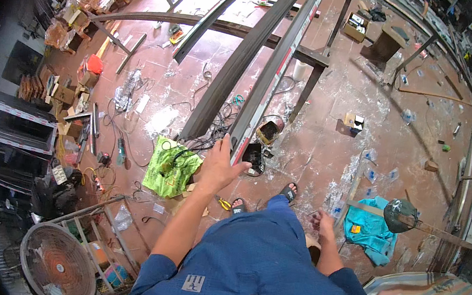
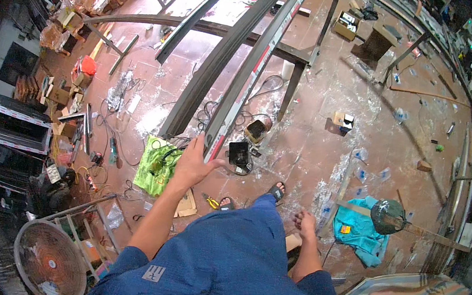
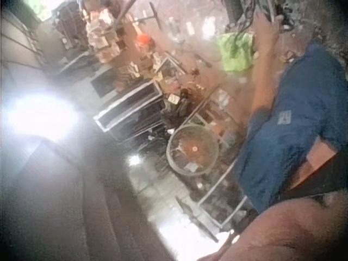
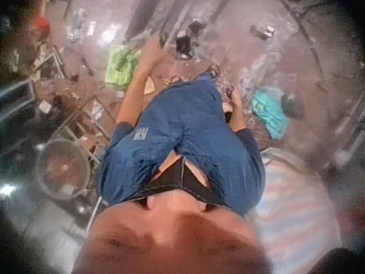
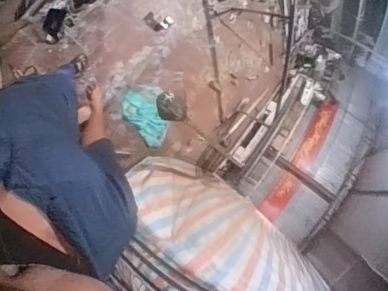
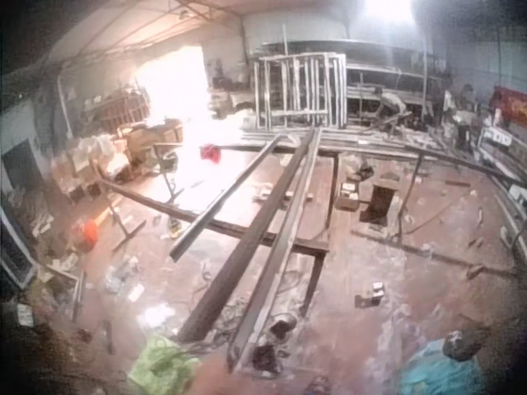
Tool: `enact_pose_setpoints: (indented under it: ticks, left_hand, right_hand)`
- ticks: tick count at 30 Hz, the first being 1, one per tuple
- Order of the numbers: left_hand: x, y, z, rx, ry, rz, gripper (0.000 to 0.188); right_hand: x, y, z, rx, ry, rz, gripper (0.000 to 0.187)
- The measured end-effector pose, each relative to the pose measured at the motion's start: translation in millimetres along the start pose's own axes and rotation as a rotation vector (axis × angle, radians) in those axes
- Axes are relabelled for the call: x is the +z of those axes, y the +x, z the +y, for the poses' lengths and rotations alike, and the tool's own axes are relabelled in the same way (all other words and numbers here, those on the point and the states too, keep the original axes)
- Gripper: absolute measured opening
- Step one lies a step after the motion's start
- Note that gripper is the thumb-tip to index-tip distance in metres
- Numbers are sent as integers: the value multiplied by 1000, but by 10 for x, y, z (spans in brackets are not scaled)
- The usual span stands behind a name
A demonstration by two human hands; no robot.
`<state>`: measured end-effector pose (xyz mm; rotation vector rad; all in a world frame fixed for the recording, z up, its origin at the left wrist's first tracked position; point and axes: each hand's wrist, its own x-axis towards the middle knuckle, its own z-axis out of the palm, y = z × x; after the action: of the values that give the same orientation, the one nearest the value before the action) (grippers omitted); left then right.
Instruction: The person picks up long metal profiles from a cluttered workshop floor, wipes them with a yellow cloth, and places them on a metal frame. The person repeats this process with several profiles, moving around the workspace to retrieve and position each piece.
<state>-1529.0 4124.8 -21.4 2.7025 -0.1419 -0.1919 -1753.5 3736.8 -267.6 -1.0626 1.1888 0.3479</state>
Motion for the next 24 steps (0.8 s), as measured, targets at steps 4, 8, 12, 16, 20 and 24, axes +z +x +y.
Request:
enact_pose_setpoints:
  ticks: [4,8,12,16,20,24]
  left_hand:
    - [252,263,394,-132,280,10,110]
    - [275,528,404,-190,289,-89,106]
    - [-21,599,151,-131,-298,-303,93]
    - [-69,499,8,-318,-1223,-513,85]
    - [58,432,-279,-417,-1522,-473,71]
    - [249,518,-527,-629,-1083,-347,42]
  right_hand:
    - [-279,253,-255,9,28,45,25]
    - [-443,563,-443,27,55,73,29]
    - [-524,734,-502,64,62,51,28]
    - [-593,926,-515,78,98,34,29]
    - [-672,1140,-484,68,76,34,32]
    - [-752,1276,-472,14,58,18,32]
